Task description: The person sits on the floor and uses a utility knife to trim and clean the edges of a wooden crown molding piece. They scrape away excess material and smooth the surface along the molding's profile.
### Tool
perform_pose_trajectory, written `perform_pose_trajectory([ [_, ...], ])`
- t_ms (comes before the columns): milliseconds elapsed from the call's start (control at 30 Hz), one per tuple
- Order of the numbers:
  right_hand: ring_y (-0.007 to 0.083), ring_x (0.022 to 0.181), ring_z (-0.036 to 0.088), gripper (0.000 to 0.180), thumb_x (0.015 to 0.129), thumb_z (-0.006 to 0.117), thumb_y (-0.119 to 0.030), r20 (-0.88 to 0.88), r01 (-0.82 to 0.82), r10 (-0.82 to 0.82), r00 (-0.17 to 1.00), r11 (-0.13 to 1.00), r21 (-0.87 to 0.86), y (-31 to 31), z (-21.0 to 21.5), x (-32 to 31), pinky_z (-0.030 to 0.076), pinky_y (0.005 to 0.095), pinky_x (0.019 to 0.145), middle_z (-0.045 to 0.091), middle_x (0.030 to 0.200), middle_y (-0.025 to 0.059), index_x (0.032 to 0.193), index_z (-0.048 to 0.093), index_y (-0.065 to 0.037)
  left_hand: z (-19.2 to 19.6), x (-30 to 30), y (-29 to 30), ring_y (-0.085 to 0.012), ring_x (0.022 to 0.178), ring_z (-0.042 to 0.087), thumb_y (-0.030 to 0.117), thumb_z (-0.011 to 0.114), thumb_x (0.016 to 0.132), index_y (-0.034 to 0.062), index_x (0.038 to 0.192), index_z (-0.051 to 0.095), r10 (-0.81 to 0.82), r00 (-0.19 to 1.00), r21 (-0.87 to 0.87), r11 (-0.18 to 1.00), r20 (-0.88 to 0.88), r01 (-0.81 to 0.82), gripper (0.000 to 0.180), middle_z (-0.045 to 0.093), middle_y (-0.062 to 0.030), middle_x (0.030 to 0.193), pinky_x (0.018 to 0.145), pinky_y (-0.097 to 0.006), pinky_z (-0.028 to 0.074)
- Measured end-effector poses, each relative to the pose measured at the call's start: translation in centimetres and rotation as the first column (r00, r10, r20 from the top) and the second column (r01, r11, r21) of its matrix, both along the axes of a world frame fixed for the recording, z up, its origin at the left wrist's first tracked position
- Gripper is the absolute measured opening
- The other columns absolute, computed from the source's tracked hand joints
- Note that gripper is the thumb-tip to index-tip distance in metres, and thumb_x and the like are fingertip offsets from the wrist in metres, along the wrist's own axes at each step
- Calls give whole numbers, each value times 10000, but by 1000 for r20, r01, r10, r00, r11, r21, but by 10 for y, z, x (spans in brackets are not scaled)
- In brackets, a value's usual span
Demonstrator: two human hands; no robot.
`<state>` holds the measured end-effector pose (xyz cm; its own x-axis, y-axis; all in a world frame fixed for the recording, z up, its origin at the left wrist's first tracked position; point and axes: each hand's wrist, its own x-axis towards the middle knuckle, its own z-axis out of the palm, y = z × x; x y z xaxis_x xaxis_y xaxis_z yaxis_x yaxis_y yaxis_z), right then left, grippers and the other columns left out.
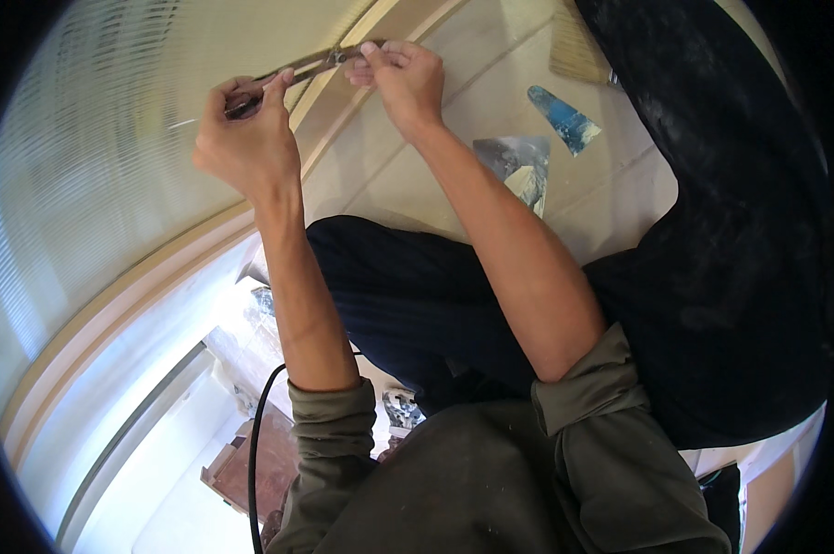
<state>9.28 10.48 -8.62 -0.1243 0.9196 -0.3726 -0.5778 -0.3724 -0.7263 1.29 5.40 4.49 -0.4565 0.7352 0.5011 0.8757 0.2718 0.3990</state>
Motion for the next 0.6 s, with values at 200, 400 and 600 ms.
perform_pose_trajectory([
  [200, 261, 875, 726, 209, 948, 656, -109, -216, 1, -36, 976, 987, -159, -12, 1, 14, 595, 360, 736, 711, 984, 196, 1036, 606, 74, 3, -1, -3, -142, 673, 694, 131, 863, 799, -57, 902, 728, -65, 969, -39, 996, 239, 77, 253, 738, -124, 797, 650, -245, 553],
  [400, 240, 1128, 642, 316, 935, 668, -237, -514, -111, -58, 856, 950, -291, -29, -18, 58, 509, 466, 961, 698, 1130, 136, 1144, 626, -5, 12, -8, -53, -171, 671, 704, 93, 794, 873, -78, 976, 706, 22, 792, 3, 1000, 610, -30, 218, 721, -128, 803, 598, -248, 539],
  [600, 176, 1061, 668, 445, 879, 759, -210, 124, -529, 523, 843, 767, 364, 27, 33, 90, 505, 338, 929, 710, 1162, 119, 1263, 653, -12, 37, -15, -80, -150, 656, 679, 108, 799, 871, -69, 964, 715, 20, 805, -5, 1000, 593, -21, 217, 712, -115, 771, 598, -240, 524],
])
